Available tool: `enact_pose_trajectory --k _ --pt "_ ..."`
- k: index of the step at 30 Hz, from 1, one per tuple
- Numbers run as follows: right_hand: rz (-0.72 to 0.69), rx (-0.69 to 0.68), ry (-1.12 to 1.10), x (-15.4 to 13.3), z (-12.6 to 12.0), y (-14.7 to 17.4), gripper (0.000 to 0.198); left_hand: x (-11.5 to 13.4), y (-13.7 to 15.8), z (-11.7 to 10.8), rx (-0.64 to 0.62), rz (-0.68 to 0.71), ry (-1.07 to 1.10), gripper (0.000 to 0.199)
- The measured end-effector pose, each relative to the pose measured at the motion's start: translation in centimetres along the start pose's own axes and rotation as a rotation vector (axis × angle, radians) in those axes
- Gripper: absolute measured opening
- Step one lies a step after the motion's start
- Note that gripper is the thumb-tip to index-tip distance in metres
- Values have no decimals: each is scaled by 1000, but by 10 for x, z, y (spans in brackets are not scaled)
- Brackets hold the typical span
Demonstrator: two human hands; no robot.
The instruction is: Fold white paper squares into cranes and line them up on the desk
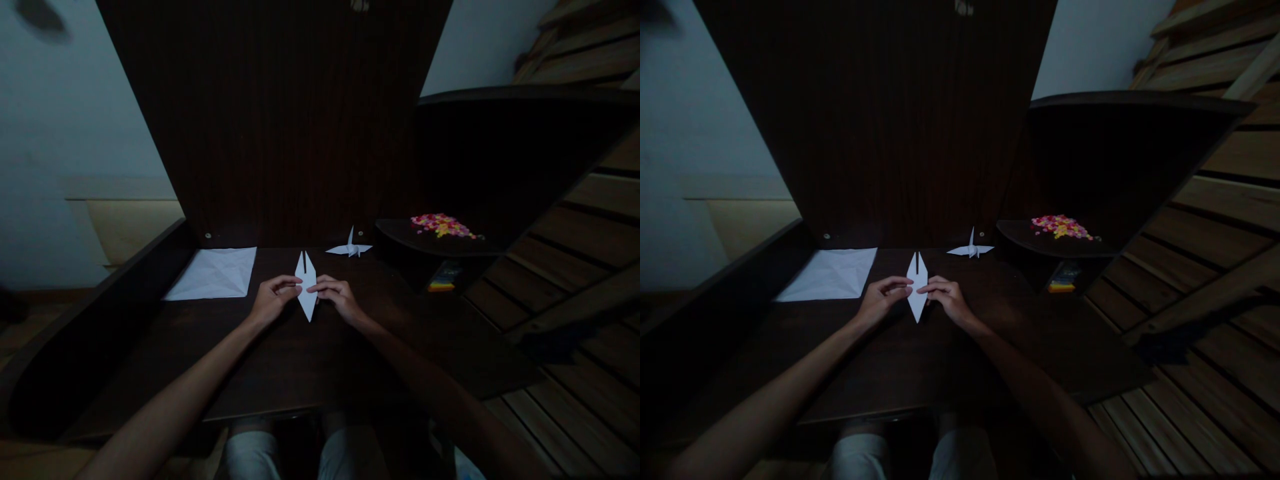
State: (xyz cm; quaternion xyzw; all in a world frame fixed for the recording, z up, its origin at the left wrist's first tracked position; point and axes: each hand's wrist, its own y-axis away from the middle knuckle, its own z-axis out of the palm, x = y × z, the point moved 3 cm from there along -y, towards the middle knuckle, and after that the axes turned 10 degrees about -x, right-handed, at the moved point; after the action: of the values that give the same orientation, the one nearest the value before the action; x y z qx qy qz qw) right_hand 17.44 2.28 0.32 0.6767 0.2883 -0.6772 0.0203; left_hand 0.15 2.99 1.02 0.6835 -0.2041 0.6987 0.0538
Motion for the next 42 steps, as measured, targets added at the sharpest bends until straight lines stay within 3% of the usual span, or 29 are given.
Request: enact_pose_trajectory --k 9,18,26,30,42 --pt "61 146 -14 2 3 -2 32 -1 -1 3 -9 -30 146 50" --pt "0 129 -29 2 2 -2 45 -1 0 5 -26 -68 155 52" --pt "41 146 -50 2 2 -2 41 4 2 6 -47 -65 158 52" --pt "116 100 -16 3 2 -3 25 5 2 6 -54 -40 150 49" --pt "144 107 -1 2 2 -2 29 1 1 6 -66 -49 165 53"
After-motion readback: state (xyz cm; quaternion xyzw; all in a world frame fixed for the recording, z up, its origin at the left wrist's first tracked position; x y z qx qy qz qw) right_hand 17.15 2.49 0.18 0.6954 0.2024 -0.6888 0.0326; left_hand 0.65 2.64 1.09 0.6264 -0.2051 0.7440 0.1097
